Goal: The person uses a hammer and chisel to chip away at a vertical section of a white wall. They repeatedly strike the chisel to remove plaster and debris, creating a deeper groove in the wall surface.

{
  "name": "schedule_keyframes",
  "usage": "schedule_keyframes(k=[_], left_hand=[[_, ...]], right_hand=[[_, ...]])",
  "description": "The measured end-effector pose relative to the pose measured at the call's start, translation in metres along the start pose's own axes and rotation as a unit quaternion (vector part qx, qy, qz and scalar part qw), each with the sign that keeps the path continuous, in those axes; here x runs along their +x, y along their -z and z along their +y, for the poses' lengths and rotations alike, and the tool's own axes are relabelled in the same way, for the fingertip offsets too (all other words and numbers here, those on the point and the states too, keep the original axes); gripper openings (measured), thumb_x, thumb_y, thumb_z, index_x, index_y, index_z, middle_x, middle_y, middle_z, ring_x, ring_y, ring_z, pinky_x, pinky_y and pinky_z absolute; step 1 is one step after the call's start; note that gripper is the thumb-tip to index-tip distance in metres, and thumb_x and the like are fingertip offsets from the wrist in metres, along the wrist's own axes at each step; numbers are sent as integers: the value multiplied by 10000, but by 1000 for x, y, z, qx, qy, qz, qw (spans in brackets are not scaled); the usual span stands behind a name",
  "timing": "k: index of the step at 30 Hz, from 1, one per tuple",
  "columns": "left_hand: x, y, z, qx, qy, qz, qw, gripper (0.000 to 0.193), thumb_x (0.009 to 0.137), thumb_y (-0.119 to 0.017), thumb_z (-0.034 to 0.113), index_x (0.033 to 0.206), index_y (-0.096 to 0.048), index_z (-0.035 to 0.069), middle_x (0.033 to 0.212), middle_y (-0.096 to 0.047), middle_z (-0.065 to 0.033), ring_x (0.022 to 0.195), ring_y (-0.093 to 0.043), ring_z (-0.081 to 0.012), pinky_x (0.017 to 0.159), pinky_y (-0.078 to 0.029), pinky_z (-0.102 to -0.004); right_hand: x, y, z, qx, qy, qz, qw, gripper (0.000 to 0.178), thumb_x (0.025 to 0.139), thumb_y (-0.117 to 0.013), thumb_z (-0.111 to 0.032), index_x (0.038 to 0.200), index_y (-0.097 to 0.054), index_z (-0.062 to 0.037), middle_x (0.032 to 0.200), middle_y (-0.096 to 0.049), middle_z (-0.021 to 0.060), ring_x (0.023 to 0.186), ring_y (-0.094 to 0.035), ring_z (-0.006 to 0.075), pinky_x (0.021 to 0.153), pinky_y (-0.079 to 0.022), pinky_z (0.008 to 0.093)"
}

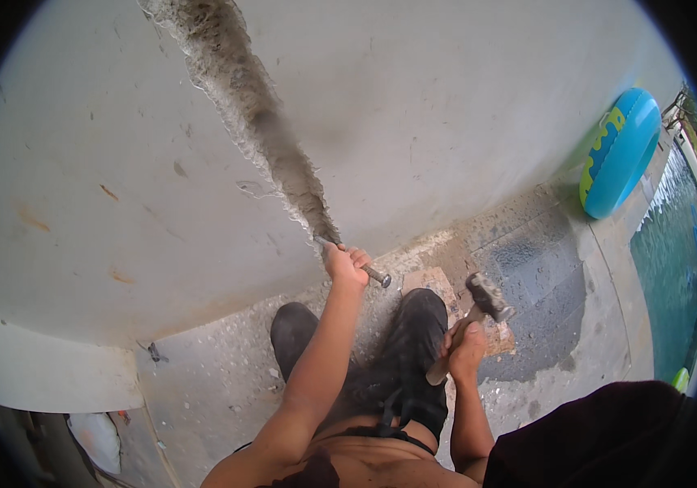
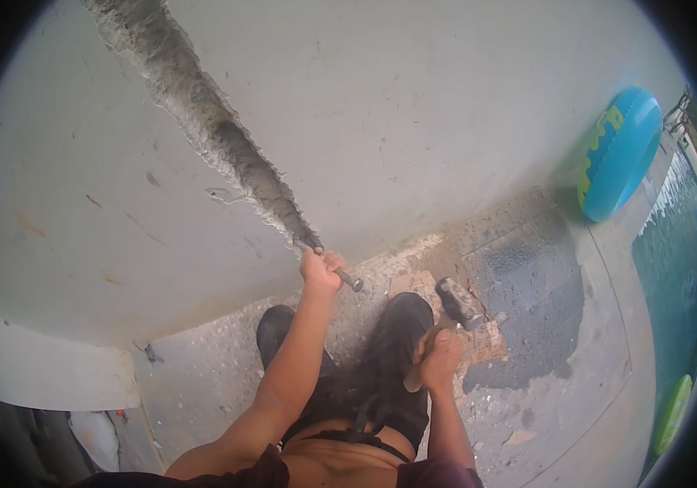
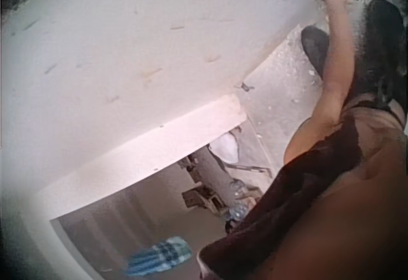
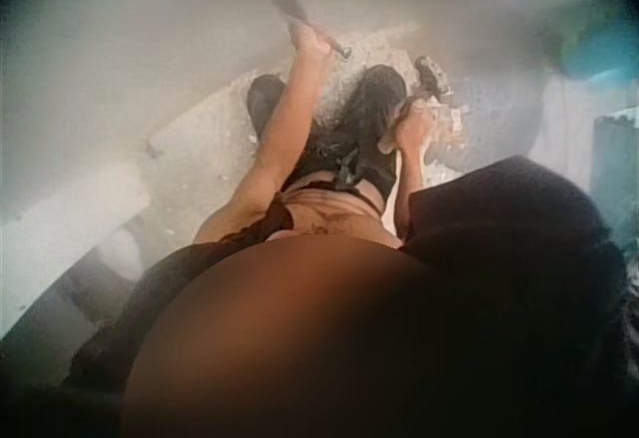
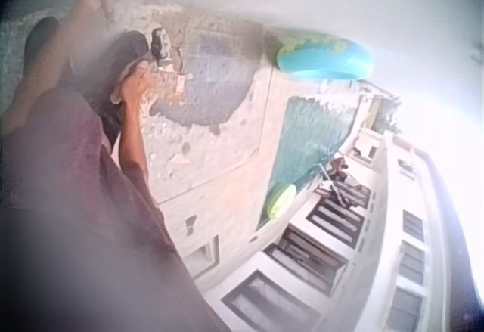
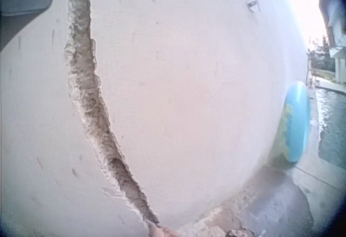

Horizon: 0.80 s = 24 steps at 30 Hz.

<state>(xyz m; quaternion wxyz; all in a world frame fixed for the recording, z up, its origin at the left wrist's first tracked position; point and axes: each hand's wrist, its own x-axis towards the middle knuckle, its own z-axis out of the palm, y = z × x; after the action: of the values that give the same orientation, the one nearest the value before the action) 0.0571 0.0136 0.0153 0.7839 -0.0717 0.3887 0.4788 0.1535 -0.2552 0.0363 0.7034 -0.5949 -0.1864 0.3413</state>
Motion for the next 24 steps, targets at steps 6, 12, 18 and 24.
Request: schedule_keyframes(k=[6, 12, 18, 24], left_hand=[[10, -14, 5, -60, -3, 9, 998, 375, 1019, -336, 387, 744, -335, 130, 591, -257, 25, 447, -220, -102, 372, -206, -234], [21, -25, 7, -71, 14, 0, 997, 393, 1020, -327, 382, 715, -309, 134, 583, -244, 29, 437, -204, -96, 359, -178, -231], [15, -11, 24, -121, 84, -32, 989, 405, 1031, -323, 418, 751, -337, 126, 569, -255, 35, 420, -229, -83, 333, -198, -215], [25, 0, 18, -103, 65, -52, 991, 406, 1024, -331, 455, 788, -368, 126, 577, -267, 34, 426, -234, -79, 340, -205, -211]], right_hand=[[3, -27, -47, 238, 197, -66, 949, 659, 905, -398, -712, 942, -429, -55, 630, -464, 53, 521, -488, 199, 498, -442, 332], [35, -65, 75, -301, 315, -33, 899, 558, 981, -420, -498, 664, -536, -53, 638, -578, 62, 523, -536, 183, 497, -446, 303], [11, -81, -7, 44, 231, -82, 969, 582, 972, -417, -563, 680, -515, -69, 521, -481, 60, 478, -499, 151, 444, -408, 294], [29, -82, 54, -236, 147, -169, 946, 509, 982, -474, -479, 671, -519, -78, 538, -480, 28, 503, -501, 122, 451, -396, 299]])
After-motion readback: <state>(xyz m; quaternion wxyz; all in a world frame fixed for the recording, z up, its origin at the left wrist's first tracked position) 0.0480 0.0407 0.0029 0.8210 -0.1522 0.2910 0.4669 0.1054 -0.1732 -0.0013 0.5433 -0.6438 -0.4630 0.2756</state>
